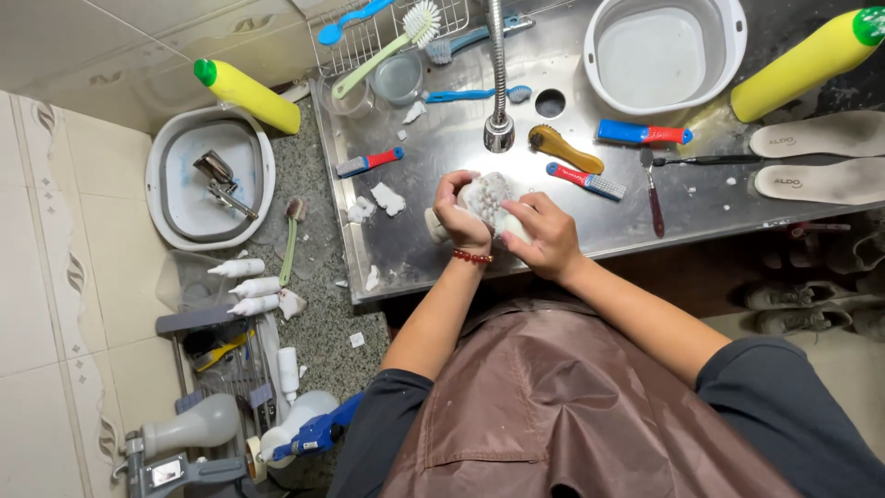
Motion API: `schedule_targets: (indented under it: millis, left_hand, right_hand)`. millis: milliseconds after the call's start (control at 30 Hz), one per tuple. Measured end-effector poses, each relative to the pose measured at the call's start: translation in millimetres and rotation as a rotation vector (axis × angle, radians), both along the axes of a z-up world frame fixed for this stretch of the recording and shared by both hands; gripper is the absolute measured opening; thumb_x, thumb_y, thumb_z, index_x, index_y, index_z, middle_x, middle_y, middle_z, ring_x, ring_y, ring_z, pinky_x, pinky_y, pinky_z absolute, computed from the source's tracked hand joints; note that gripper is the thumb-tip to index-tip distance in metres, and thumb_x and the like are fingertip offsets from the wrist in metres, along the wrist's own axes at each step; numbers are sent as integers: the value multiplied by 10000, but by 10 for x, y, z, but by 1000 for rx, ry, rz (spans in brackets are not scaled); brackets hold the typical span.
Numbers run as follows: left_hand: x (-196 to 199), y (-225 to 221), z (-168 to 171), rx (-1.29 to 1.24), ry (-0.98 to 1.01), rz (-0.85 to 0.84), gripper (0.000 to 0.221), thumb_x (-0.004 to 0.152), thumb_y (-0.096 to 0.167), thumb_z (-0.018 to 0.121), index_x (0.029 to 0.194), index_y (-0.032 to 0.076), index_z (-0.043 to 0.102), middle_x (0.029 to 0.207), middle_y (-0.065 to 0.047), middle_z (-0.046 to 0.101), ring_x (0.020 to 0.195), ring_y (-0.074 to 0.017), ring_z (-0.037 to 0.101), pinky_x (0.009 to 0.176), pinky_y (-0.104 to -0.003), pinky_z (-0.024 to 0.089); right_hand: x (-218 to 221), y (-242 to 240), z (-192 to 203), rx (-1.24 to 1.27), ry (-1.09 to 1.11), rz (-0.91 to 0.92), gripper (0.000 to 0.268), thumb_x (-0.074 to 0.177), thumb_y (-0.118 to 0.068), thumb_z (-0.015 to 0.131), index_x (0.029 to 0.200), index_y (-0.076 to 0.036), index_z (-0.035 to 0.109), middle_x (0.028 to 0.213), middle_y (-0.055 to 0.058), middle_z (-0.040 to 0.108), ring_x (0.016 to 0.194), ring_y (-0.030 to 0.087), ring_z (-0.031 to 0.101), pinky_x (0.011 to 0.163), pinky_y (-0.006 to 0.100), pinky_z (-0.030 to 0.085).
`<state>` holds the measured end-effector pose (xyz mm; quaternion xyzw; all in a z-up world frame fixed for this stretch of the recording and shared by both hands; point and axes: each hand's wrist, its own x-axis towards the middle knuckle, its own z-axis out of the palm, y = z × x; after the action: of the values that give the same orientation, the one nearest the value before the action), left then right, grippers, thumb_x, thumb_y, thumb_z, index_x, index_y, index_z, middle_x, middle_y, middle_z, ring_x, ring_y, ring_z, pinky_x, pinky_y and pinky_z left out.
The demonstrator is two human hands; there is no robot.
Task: Cleaning a white sneaker using a brush, water, and detergent at a sink.
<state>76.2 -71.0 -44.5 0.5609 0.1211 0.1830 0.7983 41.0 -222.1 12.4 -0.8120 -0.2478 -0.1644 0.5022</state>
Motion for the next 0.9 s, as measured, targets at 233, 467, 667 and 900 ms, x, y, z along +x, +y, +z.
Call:
schedule_targets:
  millis: [233,467,667,900]
  left_hand:
    - [-249,190,127,433,78,127,367,941,299,437,875,-11,623,898,-132,646,871,-238,599,830,-352,492]
    - [-339,483,374,673,121,242,338,989,243,459,849,-28,606,848,-159,697,776,-265,644,763,-356,517]
    - [-466,591,313,712,12,224,326,1015,191,417,871,-30,610,874,-153,669,823,-261,633,801,-357,504]
    - [-507,443,349,600,-83,170,388,1070,216,379,836,-34,562,897,-172,664,878,-274,682,855,-367,540]
  right_hand:
    - [99,310,58,176,114,37,448,911,-226,740,1314,-43,667,1117,160,654,878,288,652,763,368,542]
    - [98,403,-716,78,151,-63,443,933,-238,760,1319,-43,665,1141,174,700,983,318,698,859,393,575]
    - [74,409,-730,15,221,-85,428,867,-210,769,1261,-50,717,1064,148,729,860,294,698,777,383,570]
    - [337,507,-106,122,104,-28,386,908,-245,773,1237,-50,715,1061,141,725,911,301,713,795,382,578]
